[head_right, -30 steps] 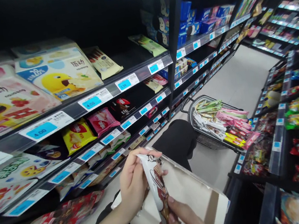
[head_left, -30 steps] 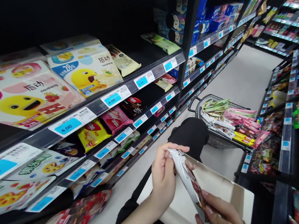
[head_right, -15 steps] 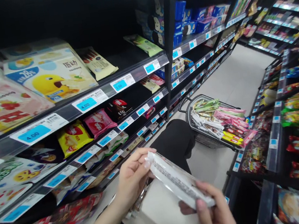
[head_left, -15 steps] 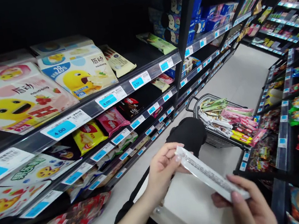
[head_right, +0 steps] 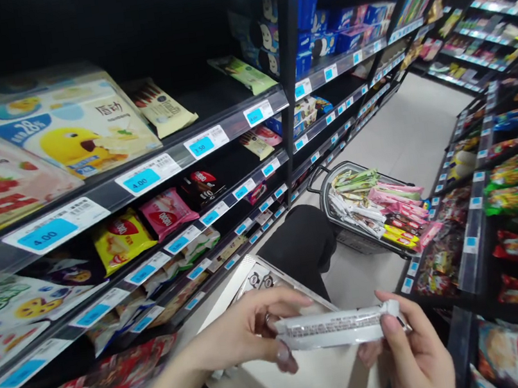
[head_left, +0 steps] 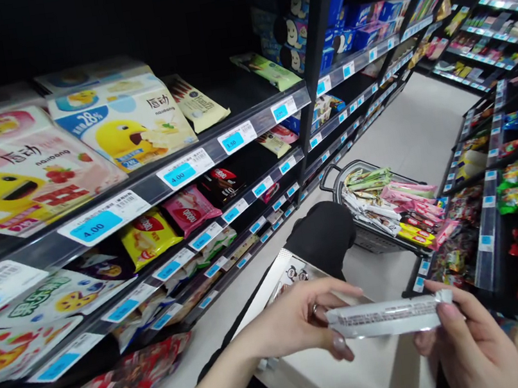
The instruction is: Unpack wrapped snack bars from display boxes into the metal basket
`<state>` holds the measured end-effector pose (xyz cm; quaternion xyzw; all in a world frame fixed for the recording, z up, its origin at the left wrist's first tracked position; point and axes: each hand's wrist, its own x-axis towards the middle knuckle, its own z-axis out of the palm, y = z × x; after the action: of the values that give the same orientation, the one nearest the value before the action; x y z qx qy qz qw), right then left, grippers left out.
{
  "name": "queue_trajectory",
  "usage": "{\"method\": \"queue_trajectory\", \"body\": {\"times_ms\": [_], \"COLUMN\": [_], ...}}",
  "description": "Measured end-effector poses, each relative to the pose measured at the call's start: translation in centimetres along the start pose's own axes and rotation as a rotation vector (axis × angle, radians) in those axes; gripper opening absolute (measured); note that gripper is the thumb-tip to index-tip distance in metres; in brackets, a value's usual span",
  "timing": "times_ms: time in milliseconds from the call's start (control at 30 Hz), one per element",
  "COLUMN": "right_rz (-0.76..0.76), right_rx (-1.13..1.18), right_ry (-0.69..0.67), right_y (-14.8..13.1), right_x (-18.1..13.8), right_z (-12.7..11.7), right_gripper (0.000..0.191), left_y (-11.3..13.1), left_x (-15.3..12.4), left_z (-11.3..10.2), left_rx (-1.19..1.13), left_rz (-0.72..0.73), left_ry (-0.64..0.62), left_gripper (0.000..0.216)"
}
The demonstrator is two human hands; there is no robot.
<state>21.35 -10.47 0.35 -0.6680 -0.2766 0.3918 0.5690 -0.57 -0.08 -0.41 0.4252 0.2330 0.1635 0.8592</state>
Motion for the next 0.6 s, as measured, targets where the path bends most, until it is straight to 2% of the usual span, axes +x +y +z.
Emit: {"method": "queue_trajectory", "body": {"times_ms": [67,133,267,333,433,533,600], "right_rz": [0.000,0.002,-0.089,-0.134,-0.073,-0.021,-0.005], "right_rx": [-0.040,-0.107,-0.263,-0.302,-0.275,-0.240,-0.194], "right_ry": [0.040,0.076,-0.004,-0.030,-0.102,-0.232,-0.239], "right_y": [-0.4,-0.9,-1.5,-1.6,-1.5,-1.0,-0.6], "right_x": [-0.3,-0.7,-1.0,-0.7,-0.1,0.8,1.3], "right_z": [0.8,1.7,2.9,2.8,1.8,0.1,-0.9], "right_gripper": [0.043,0.047,0.059,0.058,0.048,0.043,0.046], "left_y": [0.3,0.6,1.1,1.1,0.9,0.8,0.7], "left_x": [0.0,0.0,0.0,0.0,-0.2,-0.3,-0.3], "left_z": [0.0,0.2,0.7,0.8,0.6,0.2,0.1], "left_rx": [0.215,0.429,0.722,0.793,0.726,0.473,0.294], "left_rz": [-0.006,0.028,0.077,0.089,0.031,-0.070,-0.099], "left_ry": [-0.006,-0.001,0.035,0.058,0.024,-0.052,-0.060], "left_gripper": [0.068,0.067,0.025,0.018,0.023,0.035,0.047]}}
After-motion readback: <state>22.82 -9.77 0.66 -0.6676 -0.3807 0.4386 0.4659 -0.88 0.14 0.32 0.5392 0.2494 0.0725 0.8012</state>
